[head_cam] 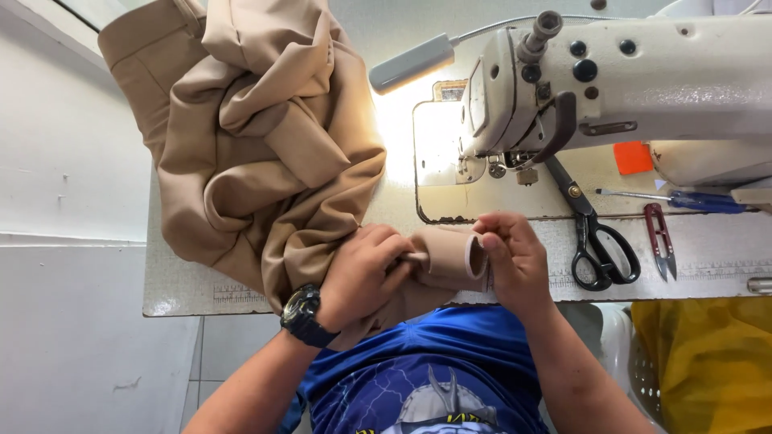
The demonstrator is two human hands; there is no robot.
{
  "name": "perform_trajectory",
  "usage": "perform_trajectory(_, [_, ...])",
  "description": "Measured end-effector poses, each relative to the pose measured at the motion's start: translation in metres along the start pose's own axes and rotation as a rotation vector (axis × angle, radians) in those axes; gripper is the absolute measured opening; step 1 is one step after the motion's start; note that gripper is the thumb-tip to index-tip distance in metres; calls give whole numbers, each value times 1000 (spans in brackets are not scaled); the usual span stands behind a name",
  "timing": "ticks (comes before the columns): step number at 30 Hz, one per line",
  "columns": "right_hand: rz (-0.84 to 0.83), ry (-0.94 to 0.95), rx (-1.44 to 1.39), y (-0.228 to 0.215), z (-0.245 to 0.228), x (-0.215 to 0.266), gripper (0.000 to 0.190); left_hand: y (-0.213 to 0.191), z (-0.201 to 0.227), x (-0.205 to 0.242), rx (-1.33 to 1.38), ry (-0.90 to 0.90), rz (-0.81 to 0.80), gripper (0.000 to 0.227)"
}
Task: Sewing the seams of a pair of pants using an industrial sewing machine and trimming the thread with scissors.
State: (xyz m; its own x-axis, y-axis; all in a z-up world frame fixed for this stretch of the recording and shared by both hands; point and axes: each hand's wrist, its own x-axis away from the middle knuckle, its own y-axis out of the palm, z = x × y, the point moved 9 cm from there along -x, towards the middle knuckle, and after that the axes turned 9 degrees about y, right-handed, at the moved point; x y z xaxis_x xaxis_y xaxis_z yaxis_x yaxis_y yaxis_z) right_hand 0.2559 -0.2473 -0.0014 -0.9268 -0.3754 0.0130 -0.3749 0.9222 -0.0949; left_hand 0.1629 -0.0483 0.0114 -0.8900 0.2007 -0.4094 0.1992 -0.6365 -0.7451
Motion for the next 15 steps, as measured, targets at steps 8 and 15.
perform_trajectory(8, [2, -103, 202, 14, -17, 4, 26, -20, 2, -7, 116, -68, 69, 15])
perform_trajectory(15, [-4, -148, 209, 20, -33, 5, 22, -28, 10, -10, 111, -30, 85, 14])
